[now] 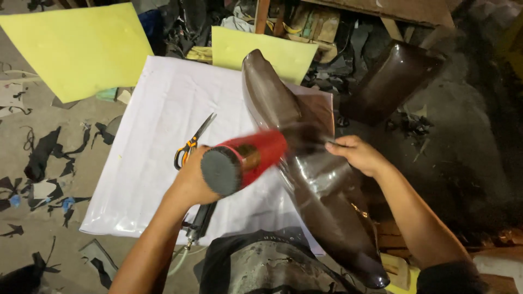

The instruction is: Stretching and stapling a vinyl cover onto a wooden furniture frame using a heat gun and a staple gun

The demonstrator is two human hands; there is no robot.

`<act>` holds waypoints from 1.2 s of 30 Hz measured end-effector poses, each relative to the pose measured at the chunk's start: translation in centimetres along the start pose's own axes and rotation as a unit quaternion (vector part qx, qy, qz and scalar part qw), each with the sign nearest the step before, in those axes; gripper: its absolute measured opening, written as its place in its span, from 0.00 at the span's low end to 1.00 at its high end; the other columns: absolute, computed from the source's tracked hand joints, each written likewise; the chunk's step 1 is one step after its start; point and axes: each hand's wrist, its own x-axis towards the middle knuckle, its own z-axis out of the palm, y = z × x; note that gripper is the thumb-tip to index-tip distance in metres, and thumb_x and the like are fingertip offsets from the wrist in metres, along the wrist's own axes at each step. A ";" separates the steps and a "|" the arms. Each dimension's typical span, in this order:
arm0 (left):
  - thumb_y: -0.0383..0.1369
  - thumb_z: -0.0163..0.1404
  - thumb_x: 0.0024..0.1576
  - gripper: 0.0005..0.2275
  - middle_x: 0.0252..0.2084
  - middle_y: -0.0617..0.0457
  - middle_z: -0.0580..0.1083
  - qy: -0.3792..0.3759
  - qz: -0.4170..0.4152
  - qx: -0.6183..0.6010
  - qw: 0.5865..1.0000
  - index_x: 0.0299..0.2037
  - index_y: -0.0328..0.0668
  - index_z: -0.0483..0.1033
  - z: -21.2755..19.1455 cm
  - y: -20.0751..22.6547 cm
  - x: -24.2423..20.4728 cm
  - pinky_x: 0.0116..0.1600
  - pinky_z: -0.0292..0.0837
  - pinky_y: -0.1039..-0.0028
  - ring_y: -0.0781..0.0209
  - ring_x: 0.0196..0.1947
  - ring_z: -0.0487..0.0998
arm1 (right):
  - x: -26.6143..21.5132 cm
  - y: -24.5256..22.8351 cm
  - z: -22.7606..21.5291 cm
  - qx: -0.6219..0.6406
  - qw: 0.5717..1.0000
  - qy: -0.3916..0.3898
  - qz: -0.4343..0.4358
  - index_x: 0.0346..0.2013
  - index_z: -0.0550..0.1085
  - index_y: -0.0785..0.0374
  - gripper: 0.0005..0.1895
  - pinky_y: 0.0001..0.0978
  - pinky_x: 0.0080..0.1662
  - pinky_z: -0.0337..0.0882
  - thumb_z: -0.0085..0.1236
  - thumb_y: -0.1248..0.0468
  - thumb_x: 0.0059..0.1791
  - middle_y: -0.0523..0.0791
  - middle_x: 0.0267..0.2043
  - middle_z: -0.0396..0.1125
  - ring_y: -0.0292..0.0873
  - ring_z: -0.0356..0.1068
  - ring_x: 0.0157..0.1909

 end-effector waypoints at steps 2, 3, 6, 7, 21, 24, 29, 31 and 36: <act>0.26 0.57 0.36 0.06 0.18 0.39 0.78 -0.106 -0.003 -0.051 0.993 0.20 0.29 0.77 0.1 0.5 -0.3 0.36 0.78 0.60 0.39 0.20 0.78 | -2.1 -2.2 2.3 0.001 1.000 0.003 0.000 0.39 0.83 0.66 0.14 0.40 0.38 0.77 0.70 0.57 0.49 0.49 0.34 0.76 0.45 0.75 0.36; 0.26 0.57 0.36 0.06 0.18 0.39 0.78 -0.106 -0.007 -0.049 0.993 0.20 0.29 0.77 -0.2 0.6 -0.4 0.36 0.78 0.60 0.39 0.20 0.78 | -3.0 -3.0 2.9 0.002 1.000 -0.001 -0.001 0.39 0.83 0.66 0.14 0.40 0.38 0.77 0.70 0.57 0.49 0.49 0.34 0.76 0.45 0.75 0.36; 0.27 0.59 0.38 0.04 0.16 0.47 0.75 0.015 -0.135 -0.120 0.983 0.19 0.39 0.76 -0.9 -1.7 -1.3 0.33 0.73 0.72 0.52 0.24 0.82 | -5.6 -4.7 4.5 -0.070 0.996 0.061 0.012 0.56 0.78 0.74 0.35 0.56 0.66 0.63 0.73 0.50 0.44 0.63 0.63 0.68 0.62 0.65 0.68; 0.28 0.59 0.43 0.08 0.30 0.42 0.77 0.072 -0.134 -0.082 0.985 0.31 0.36 0.78 -1.0 -4.3 -1.8 0.45 0.73 0.60 0.40 0.37 0.80 | -5.8 -5.1 4.7 -0.086 0.994 0.065 0.010 0.55 0.79 0.70 0.31 0.53 0.64 0.65 0.71 0.49 0.47 0.59 0.61 0.70 0.59 0.66 0.67; 0.32 0.57 0.46 0.22 0.37 0.29 0.66 0.300 -0.282 0.206 0.888 0.46 0.27 0.61 9.4 -41.5 -10.7 0.39 0.66 0.39 0.19 0.30 0.68 | -8.8 -6.7 8.2 -0.337 0.922 0.130 0.139 0.60 0.74 0.57 0.31 0.55 0.57 0.68 0.30 0.41 0.62 0.55 0.60 0.74 0.69 0.71 0.61; 0.57 0.69 0.31 0.44 0.49 0.31 0.74 0.194 -0.426 0.230 0.853 0.52 0.34 0.67 12.5 -45.6 -11.9 0.49 0.74 0.50 0.32 0.43 0.78 | -8.3 -2.5 8.9 -0.321 0.913 0.173 0.181 0.71 0.67 0.52 0.36 0.57 0.64 0.64 0.31 0.35 0.58 0.53 0.69 0.66 0.66 0.65 0.68; 0.30 0.64 0.41 0.34 0.49 0.31 0.68 0.287 -0.303 0.171 0.892 0.61 0.32 0.67 11.7 -45.1 -14.6 0.52 0.69 0.45 0.24 0.43 0.71 | -8.7 -3.3 10.4 -0.267 0.949 0.166 0.011 0.28 0.66 0.62 0.29 0.47 0.38 0.59 0.49 0.39 0.56 0.50 0.23 0.63 0.49 0.60 0.28; 0.32 0.64 0.45 0.32 0.47 0.31 0.66 0.298 -0.294 0.156 0.895 0.60 0.30 0.67 11.5 -43.0 -14.0 0.46 0.69 0.43 0.24 0.40 0.70 | -8.6 -3.0 10.0 -0.251 0.955 0.156 0.016 0.25 0.63 0.60 0.30 0.43 0.35 0.57 0.52 0.39 0.55 0.45 0.22 0.57 0.44 0.57 0.27; 0.42 0.68 0.45 0.43 0.48 0.26 0.69 0.219 -0.339 0.225 0.887 0.71 0.33 0.63 10.5 -45.9 -16.1 0.50 0.72 0.40 0.21 0.45 0.72 | -8.5 -2.6 9.7 -0.199 0.973 0.113 -0.008 0.18 0.52 0.54 0.33 0.35 0.27 0.46 0.56 0.41 0.55 0.35 0.19 0.44 0.34 0.48 0.22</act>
